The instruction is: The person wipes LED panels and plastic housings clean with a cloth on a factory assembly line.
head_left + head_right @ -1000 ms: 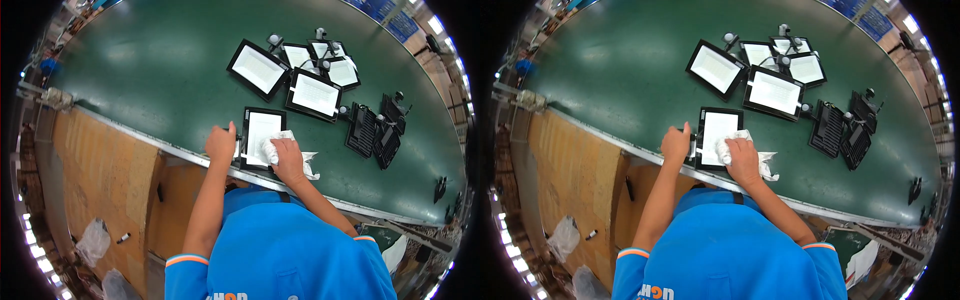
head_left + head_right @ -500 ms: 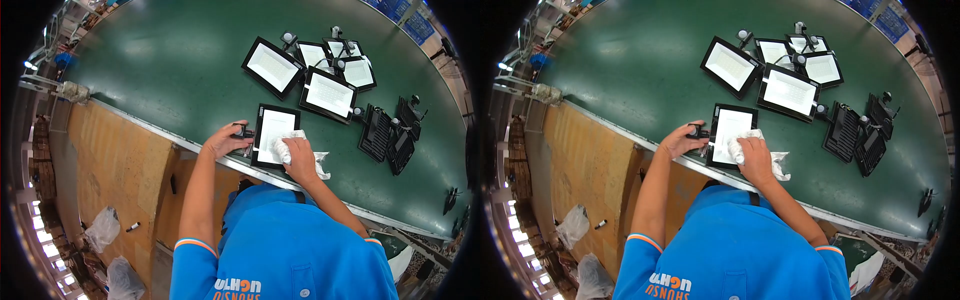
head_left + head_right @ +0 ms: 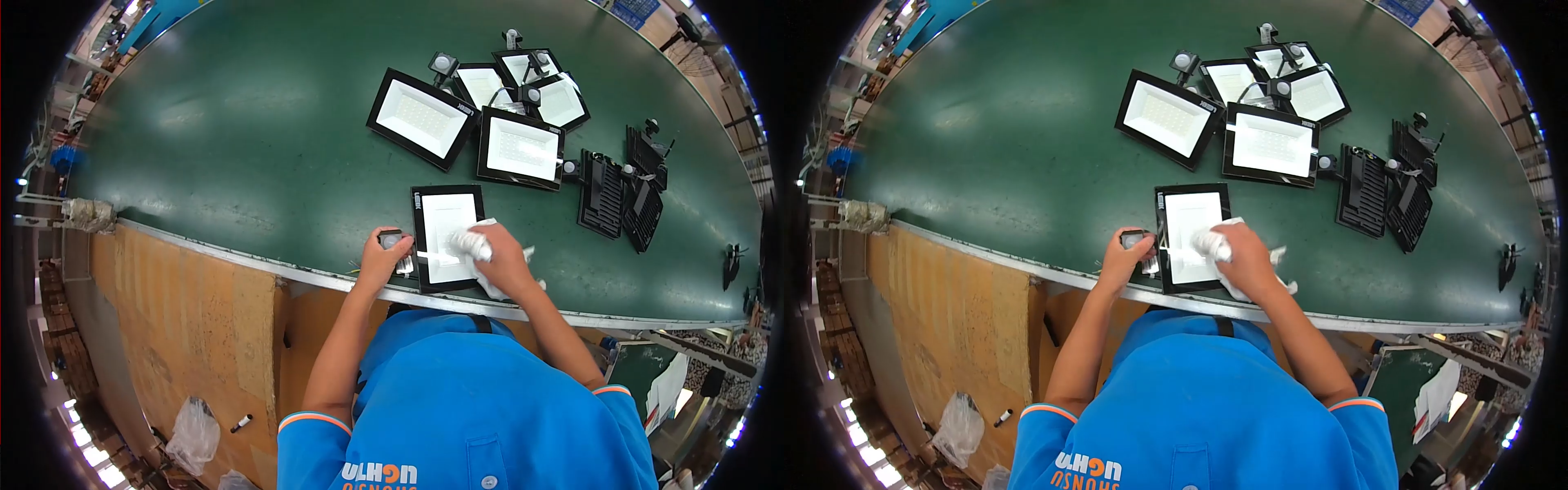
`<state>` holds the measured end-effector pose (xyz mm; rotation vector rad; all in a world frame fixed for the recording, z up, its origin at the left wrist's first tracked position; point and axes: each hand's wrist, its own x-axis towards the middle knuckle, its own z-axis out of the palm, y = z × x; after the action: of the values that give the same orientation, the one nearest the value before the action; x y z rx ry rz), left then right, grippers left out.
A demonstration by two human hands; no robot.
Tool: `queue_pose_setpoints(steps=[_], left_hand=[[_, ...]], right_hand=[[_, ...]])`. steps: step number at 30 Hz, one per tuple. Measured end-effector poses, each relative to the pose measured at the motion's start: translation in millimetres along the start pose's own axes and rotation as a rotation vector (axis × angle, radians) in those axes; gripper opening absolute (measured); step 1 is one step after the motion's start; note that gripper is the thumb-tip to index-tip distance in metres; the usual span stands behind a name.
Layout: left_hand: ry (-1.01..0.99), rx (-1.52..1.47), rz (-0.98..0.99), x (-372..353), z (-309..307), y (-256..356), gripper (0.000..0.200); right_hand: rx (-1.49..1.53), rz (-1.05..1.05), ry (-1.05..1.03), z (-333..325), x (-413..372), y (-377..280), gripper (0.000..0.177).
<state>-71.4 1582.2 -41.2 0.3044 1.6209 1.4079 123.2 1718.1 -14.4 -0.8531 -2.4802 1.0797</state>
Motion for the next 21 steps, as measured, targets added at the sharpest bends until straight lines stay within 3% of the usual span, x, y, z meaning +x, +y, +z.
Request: queue_pose_setpoints(steps=[2,4,5,6,8,10,12,13,16,18,19,20,21], left_hand=[[-0.058,-0.010,-0.016,2,-8,3,0.033],[-0.226,-0.361,-0.153,6,-15,3,0.038],[-0.290,-0.329,-0.125,8,-17,-4,0.037],[-0.308,-0.328,-0.130,8,-17,-12,0.037],[-0.133,-0.154,-0.109,8,-14,-23,0.031],[-0.166,-0.116,-0.120,8,-14,-19,0.028],[-0.220,-0.077,-0.023,7,-14,-18,0.027],[-0.215,-0.083,-0.018,6,-12,-14,0.027],[-0.269,-0.103,-0.022,12,-14,-17,0.028],[-0.282,-0.101,-0.036,13,-16,-18,0.028],[-0.275,-0.090,-0.007,13,-16,-22,0.028],[-0.266,-0.080,0.018,13,-17,-27,0.028],[-0.267,-0.074,0.001,12,-15,-22,0.028]], right_hand=[[0.066,0.064,0.061,-10,15,-17,0.050],[0.007,0.053,0.195,-9,32,-44,0.052],[-0.078,-0.049,0.156,4,38,-49,0.056],[-0.090,-0.160,0.156,21,39,-55,0.047],[-0.276,-0.112,-0.072,57,38,-60,0.035],[-0.297,-0.145,0.080,69,53,-36,0.021],[-0.411,0.024,0.234,56,78,-28,0.012],[-0.447,0.150,0.247,52,89,-25,0.013],[-0.490,0.169,0.280,54,96,-24,0.015],[-0.417,0.026,0.356,71,94,-22,0.016],[-0.426,-0.157,0.285,79,93,-41,0.028],[-0.384,-0.075,0.078,84,87,-60,0.019],[-0.399,-0.089,0.150,83,91,-49,0.018]])
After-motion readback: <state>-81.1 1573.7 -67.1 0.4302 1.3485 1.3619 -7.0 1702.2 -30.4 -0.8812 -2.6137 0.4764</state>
